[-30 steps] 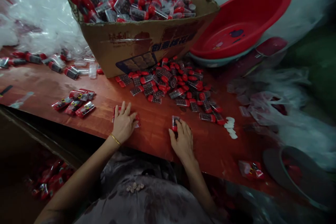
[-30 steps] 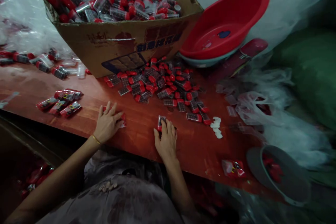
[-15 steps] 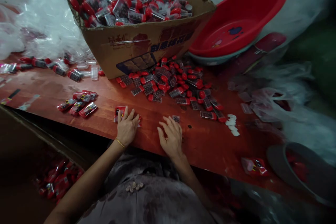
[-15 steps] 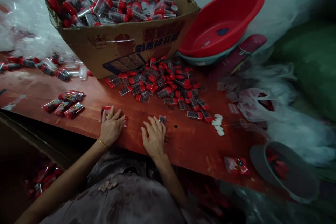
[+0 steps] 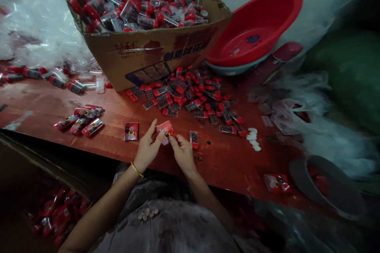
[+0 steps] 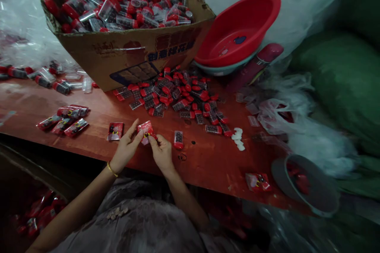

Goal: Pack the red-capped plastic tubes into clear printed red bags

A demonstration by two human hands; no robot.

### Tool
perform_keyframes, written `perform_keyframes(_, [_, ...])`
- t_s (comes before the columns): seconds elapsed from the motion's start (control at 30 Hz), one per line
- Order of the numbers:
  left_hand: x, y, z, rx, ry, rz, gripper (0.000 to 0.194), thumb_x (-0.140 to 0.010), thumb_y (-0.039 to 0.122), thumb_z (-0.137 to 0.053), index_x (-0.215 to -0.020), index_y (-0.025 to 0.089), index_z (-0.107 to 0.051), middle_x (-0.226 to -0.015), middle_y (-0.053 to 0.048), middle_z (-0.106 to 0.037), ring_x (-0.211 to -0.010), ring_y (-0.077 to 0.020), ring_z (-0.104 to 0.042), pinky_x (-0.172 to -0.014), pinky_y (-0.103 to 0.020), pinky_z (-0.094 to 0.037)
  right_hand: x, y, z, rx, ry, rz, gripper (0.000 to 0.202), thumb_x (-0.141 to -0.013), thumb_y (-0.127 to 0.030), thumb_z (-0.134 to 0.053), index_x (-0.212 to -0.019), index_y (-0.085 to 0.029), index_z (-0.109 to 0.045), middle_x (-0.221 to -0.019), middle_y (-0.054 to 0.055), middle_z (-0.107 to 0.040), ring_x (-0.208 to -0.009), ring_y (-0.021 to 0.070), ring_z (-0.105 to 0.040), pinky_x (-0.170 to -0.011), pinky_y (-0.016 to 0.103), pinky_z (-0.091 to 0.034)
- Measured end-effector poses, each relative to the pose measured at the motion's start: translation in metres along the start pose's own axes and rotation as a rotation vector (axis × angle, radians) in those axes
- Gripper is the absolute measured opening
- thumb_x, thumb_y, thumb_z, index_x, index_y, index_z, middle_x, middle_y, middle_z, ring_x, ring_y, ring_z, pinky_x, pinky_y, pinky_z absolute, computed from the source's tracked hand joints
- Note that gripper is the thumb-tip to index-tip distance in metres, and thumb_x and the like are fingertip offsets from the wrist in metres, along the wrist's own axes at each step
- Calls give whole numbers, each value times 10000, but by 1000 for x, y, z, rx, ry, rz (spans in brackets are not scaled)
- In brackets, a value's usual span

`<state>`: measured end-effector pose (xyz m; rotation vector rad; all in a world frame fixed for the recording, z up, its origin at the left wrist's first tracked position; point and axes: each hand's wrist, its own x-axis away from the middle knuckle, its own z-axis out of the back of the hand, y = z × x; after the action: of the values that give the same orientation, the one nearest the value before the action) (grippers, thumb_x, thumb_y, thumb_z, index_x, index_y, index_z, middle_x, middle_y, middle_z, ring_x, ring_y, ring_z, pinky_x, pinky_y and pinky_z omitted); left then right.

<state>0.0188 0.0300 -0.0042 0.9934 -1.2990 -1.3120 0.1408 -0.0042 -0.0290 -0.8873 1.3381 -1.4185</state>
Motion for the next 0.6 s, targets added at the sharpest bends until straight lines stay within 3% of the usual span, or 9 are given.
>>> perform_keyframes(0.1, [3,3,-2,281,-69,225,485,-679,458,-691,-1054,151,-663,-1064,-98,-685,-933,-207,-627,-831,-310,-483,-1,1,5,63,67,7,362,-834,-425,-494,-565,-183,-508,-523,-43,-465,-510,96,-407,-507,220,-337])
perform_keyframes(0.17, [4,2,-4,363,-109,309,443,-609,464,-740,-909,140,-703,-895,-77,-712,-762,-173,-633,-703,-273,-497,0,2,8,98,60,11,385,-838,-438,-483,-545,-187,-480,-511,-47,-433,-506,94,-385,-498,219,-321])
perform_keyframes(0.3, [-1,-7,-6,287,-21,176,329,-591,434,-743,-739,141,-712,-704,-20,-688,-644,-138,-572,-658,-255,-455,-3,2,14,171,100,-2,418,-852,-451,-457,-524,-194,-467,-494,-45,-448,-506,98,-405,-506,220,-332])
perform_keyframes(0.4, [-11,-18,-1,26,9,84,292,-687,444,-653,-696,155,-692,-614,-4,-644,-593,-142,-546,-599,-246,-411,-13,7,23,196,199,-25,402,-848,-451,-469,-548,-192,-532,-502,-30,-524,-519,112,-476,-539,229,-374])
perform_keyframes(0.5, [-25,-21,4,-509,3,21,307,-778,443,-548,-696,177,-677,-571,-34,-610,-605,-185,-574,-588,-260,-389,-24,15,28,127,212,-35,353,-825,-456,-504,-616,-184,-587,-536,-18,-566,-525,122,-518,-536,234,-398])
perform_keyframes(0.6, [-41,-15,4,-942,4,-82,330,-829,373,-474,-988,154,-664,-829,-141,-673,-813,-272,-625,-686,-319,-425,-27,21,26,105,200,-19,394,-806,-488,-514,-552,-188,-543,-494,-28,-523,-486,108,-482,-506,227,-379])
